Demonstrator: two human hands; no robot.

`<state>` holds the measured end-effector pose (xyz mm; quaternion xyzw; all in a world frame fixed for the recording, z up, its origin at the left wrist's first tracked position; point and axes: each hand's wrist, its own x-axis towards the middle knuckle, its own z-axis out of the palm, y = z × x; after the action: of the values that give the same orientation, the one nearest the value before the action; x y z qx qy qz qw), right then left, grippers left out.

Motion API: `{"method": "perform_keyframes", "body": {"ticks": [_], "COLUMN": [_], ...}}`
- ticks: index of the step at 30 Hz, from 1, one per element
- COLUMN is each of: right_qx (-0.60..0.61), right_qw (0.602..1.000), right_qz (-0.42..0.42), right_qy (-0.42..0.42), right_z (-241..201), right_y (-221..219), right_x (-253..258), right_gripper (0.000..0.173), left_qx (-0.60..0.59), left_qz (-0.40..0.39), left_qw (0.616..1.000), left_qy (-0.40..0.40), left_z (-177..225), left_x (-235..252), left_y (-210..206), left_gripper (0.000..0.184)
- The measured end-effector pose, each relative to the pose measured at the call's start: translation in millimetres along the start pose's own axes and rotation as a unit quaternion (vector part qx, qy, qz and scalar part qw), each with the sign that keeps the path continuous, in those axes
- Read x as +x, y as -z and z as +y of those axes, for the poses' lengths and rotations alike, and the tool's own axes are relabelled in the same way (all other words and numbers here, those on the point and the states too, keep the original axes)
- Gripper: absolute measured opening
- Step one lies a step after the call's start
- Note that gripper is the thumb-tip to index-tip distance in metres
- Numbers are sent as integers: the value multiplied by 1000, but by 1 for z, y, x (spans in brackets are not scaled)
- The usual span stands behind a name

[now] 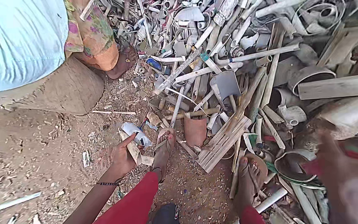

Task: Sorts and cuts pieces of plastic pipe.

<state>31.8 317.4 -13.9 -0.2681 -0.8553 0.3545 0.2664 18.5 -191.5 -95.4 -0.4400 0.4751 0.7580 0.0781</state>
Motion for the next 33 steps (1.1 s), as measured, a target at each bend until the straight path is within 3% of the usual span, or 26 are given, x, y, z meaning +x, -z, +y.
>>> {"method": "perform_keyframes", "body": {"ticks": [4,8,11,14,17,20,22,26,30,33], "right_qx": [86,105,75,115,124,111,145,224,290,248], "right_qw": [960,855,832,810,848,909,930,953,937,959], "right_qz": [-205,-325,-385,-387,-358,-318,-255,-172,-190,-103], "right_qy": [-171,-391,-392,-426,-371,-244,-220,-109,-48,-94], "right_z": [21,45,48,52,56,24,9,-21,-21,10], "right_y": [-68,-108,-115,-126,-136,-119,-107,-85,-61,-50], "right_x": [-88,-150,-162,-164,-168,-153,-133,-80,-17,-11], "right_gripper": [53,45,53,39,34,28,22,23,64,40], "left_qx": [30,66,64,82,81,73,65,72,84,86], "left_qz": [-12,-27,-30,-40,-47,-43,-52,-47,-42,-47], "left_qw": [999,997,997,996,996,996,996,996,995,995], "left_qy": [10,13,11,2,2,14,19,19,28,30], "left_z": [-11,-16,-22,-29,-30,-29,-31,-31,-36,-43], "left_x": [-6,-11,-8,-5,-6,-7,0,6,-1,-5], "left_y": [-8,-7,0,2,0,3,10,12,-1,-8], "left_gripper": [28,29,26,30,35,36,33,33,33,35]}}
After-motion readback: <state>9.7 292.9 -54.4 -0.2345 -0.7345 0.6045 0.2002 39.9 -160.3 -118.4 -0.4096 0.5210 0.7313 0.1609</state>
